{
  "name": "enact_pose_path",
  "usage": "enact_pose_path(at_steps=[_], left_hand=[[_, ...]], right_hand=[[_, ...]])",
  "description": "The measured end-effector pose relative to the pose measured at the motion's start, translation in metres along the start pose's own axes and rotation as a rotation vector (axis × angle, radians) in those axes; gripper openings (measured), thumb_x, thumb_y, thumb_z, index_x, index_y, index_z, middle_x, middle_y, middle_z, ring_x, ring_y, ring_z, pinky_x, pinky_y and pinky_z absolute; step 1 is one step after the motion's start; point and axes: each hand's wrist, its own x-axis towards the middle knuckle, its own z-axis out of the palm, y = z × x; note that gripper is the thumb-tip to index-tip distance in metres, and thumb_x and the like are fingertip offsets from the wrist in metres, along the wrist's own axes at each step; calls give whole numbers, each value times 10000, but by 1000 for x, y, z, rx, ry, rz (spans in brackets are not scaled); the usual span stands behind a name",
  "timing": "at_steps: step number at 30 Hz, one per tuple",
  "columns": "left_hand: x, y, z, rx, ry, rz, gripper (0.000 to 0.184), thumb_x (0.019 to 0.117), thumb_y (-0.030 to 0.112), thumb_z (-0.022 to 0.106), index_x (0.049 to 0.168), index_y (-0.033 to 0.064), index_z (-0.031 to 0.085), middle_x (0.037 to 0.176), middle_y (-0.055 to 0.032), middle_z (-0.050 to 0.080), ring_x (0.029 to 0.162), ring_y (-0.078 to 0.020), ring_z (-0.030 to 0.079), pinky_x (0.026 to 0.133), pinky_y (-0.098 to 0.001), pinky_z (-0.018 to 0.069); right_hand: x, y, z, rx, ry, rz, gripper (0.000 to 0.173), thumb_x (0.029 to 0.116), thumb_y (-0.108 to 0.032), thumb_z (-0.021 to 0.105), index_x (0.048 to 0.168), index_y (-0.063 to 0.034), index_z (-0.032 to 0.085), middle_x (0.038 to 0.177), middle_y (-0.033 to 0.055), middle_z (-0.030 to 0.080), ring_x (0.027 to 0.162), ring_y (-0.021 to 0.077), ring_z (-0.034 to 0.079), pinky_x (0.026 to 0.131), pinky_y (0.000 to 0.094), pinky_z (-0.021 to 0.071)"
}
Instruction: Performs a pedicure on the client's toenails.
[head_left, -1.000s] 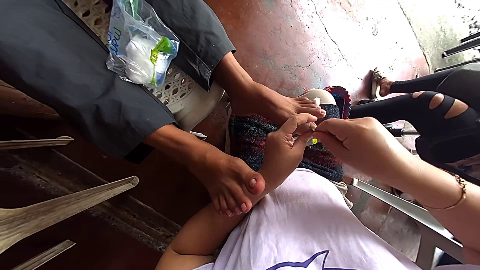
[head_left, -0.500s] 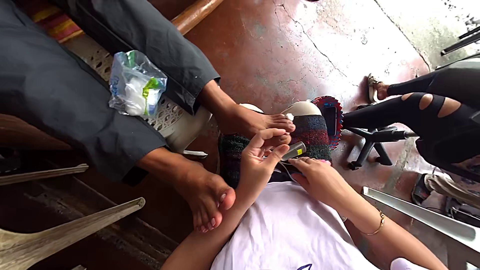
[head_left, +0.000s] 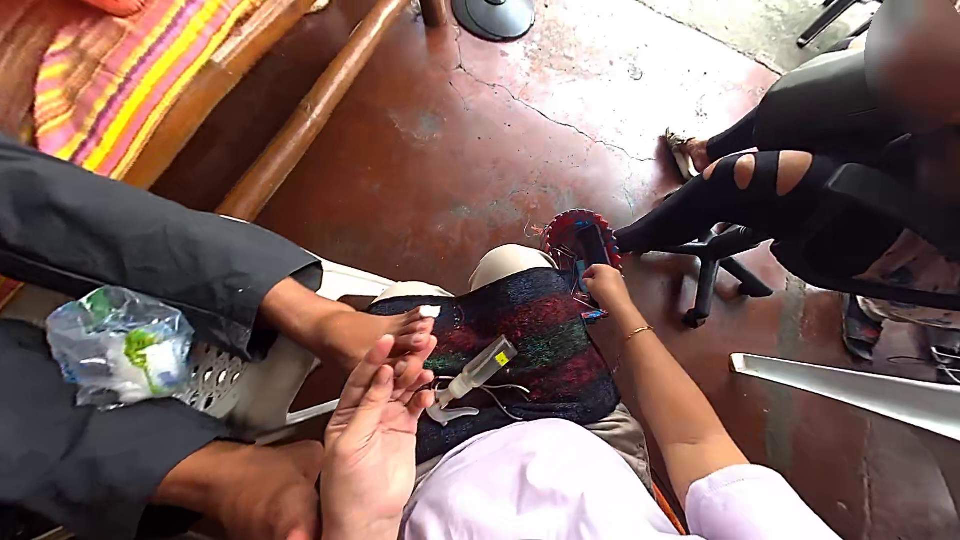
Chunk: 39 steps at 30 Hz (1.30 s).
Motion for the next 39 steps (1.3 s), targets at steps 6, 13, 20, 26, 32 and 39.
enact_pose_path(at_steps=[6, 13, 20, 26, 32, 39], left_hand=[[-1, 1, -4, 0, -39, -2, 348, 1084, 171, 409, 1220, 229, 724, 1103, -67, 763, 993, -160, 737, 678, -244, 609], [-1, -1, -5, -27, -49, 13, 327, 1073, 167, 444, 1201, 217, 741, 1094, -94, 764, 995, -178, 742, 680, -254, 616], [-2, -3, -7, -16, -51, 42, 317, 1073, 168, 450, 1206, 186, 738, 1113, -116, 756, 1005, -183, 737, 704, -253, 615], [-3, -4, -5, 57, -26, 86, 313, 1048, 111, 458, 1202, 125, 730, 1131, -130, 747, 989, -175, 731, 714, -248, 606], [-3, -4, -3, 85, 13, 103, 309, 1035, 60, 467, 1254, 14, 680, 1141, -170, 733, 953, -180, 723, 719, -246, 588], [-2, -11, -4, 60, -21, 179, 311, 1017, -9, 494, 1291, -50, 636, 1083, -149, 739, 935, -177, 721, 804, -286, 601]], right_hand=[[38, -16, 30, 3, -48, 17, 238, 993, -165, 624, 1108, 16, 729, 1143, 273, 697, 1114, 454, 658, 914, 664, 508], [60, -15, 37, -79, -260, -39, 277, 965, -172, 651, 1100, 62, 712, 1164, 291, 680, 1141, 444, 645, 953, 656, 491], [1, 2, -21, 257, -68, -360, 171, 1013, -115, 600, 1078, 24, 674, 917, 181, 702, 793, 294, 681, 763, 514, 563], [-68, 2, -55, 1140, -141, -651, 526, 988, -167, 565, 1504, -212, 474, 876, -4, 716, 652, 71, 649, 575, 241, 562], [-130, -49, -51, 1240, -227, -798, 118, 995, -160, 673, 1098, -116, 711, 910, 39, 786, 690, 111, 744, 562, 241, 614], [-154, -73, -32, 474, -19, -617, 168, 1035, -141, 543, 1047, -17, 656, 778, -39, 703, 608, 10, 647, 541, 180, 551]])
